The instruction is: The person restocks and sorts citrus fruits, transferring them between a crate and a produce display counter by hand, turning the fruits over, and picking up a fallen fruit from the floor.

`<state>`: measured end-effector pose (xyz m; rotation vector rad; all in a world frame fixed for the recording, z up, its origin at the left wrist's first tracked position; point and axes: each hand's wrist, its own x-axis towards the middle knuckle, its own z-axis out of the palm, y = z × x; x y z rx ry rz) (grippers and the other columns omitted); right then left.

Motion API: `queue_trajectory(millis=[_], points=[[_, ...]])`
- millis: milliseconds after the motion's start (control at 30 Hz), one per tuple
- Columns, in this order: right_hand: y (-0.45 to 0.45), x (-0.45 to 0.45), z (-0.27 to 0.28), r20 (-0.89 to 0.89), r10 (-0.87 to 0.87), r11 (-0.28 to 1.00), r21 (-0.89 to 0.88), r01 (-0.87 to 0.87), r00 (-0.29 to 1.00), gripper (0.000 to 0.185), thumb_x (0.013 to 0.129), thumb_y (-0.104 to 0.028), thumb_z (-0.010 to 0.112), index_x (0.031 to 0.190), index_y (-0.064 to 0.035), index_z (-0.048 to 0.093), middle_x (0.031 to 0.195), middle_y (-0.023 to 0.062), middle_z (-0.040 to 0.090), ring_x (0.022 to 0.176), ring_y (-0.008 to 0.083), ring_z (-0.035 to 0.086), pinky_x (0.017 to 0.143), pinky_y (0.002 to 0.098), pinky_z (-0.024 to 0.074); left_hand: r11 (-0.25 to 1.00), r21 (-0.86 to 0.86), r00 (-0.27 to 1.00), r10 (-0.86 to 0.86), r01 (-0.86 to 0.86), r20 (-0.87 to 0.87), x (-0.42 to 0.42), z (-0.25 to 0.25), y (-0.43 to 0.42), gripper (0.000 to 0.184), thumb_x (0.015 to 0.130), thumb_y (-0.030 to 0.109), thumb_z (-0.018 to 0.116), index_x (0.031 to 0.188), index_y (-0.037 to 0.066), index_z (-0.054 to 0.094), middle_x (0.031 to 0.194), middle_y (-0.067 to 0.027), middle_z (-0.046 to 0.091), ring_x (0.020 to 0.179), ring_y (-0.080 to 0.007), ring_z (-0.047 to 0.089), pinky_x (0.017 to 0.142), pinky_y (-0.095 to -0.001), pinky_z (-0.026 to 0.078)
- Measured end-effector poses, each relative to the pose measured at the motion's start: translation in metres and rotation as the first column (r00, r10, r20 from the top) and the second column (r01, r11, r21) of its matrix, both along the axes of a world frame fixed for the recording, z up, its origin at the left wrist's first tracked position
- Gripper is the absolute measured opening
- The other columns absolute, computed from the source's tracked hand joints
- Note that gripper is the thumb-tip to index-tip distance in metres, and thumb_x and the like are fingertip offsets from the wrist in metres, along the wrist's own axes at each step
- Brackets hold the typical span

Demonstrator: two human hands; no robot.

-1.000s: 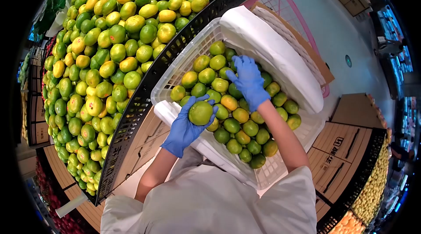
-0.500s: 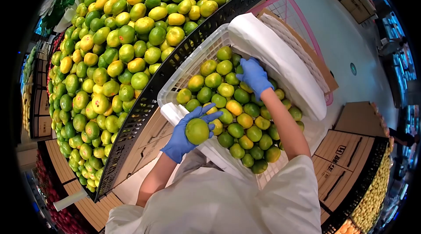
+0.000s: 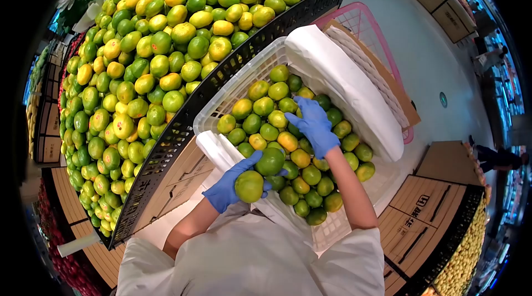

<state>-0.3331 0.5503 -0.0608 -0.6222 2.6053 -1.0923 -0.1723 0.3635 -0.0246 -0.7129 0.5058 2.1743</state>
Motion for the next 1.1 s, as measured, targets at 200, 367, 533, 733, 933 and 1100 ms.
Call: queue_trajectory(millis=[200, 367, 533, 733, 933, 1100], points=[[-0.044, -0.036, -0.042, -0.172, 0.086, 0.841, 0.54, 0.021, 0.981, 0.042, 0.071, -0.038, 0.072, 0.093, -0.003, 0.063, 0.092, 0.0179, 0.065, 0.084, 0.033, 0.063, 0.072, 0.0415, 0.0503, 0.991, -0.044, 0.99, 0.119, -0.123, -0.079, 0.022, 0.038, -0.006, 0.055, 0.094, 0.05, 0.039, 0.13, 0.009, 0.044, 0.114, -0.0155, 0.06, 0.063, -0.0194, 0.06, 0.058, -0.0333, 0.052], [-0.05, -0.049, -0.06, -0.13, 0.109, 0.849, 0.527, -0.024, 0.986, 0.037, 0.065, -0.038, 0.074, 0.078, -0.0031, 0.068, 0.085, 0.0196, 0.065, 0.077, 0.0351, 0.063, 0.069, 0.0427, 0.0514, 0.936, -0.138, 0.94, 0.3, -0.323, -0.166, 0.058, 0.03, -0.017, 0.052, 0.095, 0.048, 0.04, 0.13, 0.009, 0.045, 0.115, -0.0168, 0.059, 0.066, -0.0171, 0.062, 0.058, -0.0302, 0.054], [-0.036, -0.074, -0.08, 0.091, 0.066, 0.939, 0.331, -0.093, 0.994, 0.046, 0.06, -0.03, 0.077, 0.092, 0.0015, 0.066, 0.088, 0.0208, 0.067, 0.081, 0.0323, 0.066, 0.07, 0.041, 0.0508, 0.922, -0.013, 0.9, 0.375, -0.387, -0.224, 0.068, 0.046, -0.033, 0.05, 0.093, 0.047, 0.046, 0.127, 0.01, 0.046, 0.112, -0.0172, 0.062, 0.066, -0.0193, 0.065, 0.06, -0.0318, 0.057], [-0.045, -0.059, -0.075, 0.018, -0.091, 0.946, 0.314, 0.081, 0.996, 0.047, 0.061, -0.025, 0.08, 0.093, 0.0056, 0.064, 0.089, 0.0209, 0.067, 0.079, 0.0305, 0.065, 0.071, 0.0387, 0.0503, 0.881, 0.001, 0.86, 0.463, -0.474, -0.216, 0.087, 0.05, -0.063, 0.053, 0.092, 0.047, 0.047, 0.13, 0.01, 0.043, 0.119, -0.0182, 0.058, 0.07, -0.0194, 0.066, 0.061, -0.0346, 0.057], [-0.047, -0.062, -0.082, 0.065, -0.128, 0.972, 0.206, 0.112, 0.99, 0.042, 0.063, -0.022, 0.078, 0.089, 0.0071, 0.062, 0.087, 0.0232, 0.065, 0.078, 0.0317, 0.064, 0.07, 0.039, 0.0496, 0.847, 0.085, 0.816, 0.529, -0.525, -0.232, 0.11, 0.046, -0.096, 0.054, 0.089, 0.046, 0.054, 0.128, 0.011, 0.044, 0.12, -0.0176, 0.057, 0.08, -0.0217, 0.065, 0.067, -0.0352, 0.056], [-0.035, -0.064, -0.094, 0.244, -0.148, 0.988, -0.015, 0.156, 0.959, 0.039, 0.068, -0.017, 0.071, 0.098, 0.0054, 0.059, 0.093, 0.0142, 0.065, 0.079, 0.0204, 0.059, 0.071, 0.0343, 0.0481, 0.742, 0.138, 0.708, 0.668, -0.656, -0.229, 0.138, 0.04, -0.113, 0.056, 0.09, 0.045, 0.054, 0.131, 0.01, 0.041, 0.121, -0.0199, 0.056, 0.083, -0.0246, 0.064, 0.07, -0.0364, 0.056]])
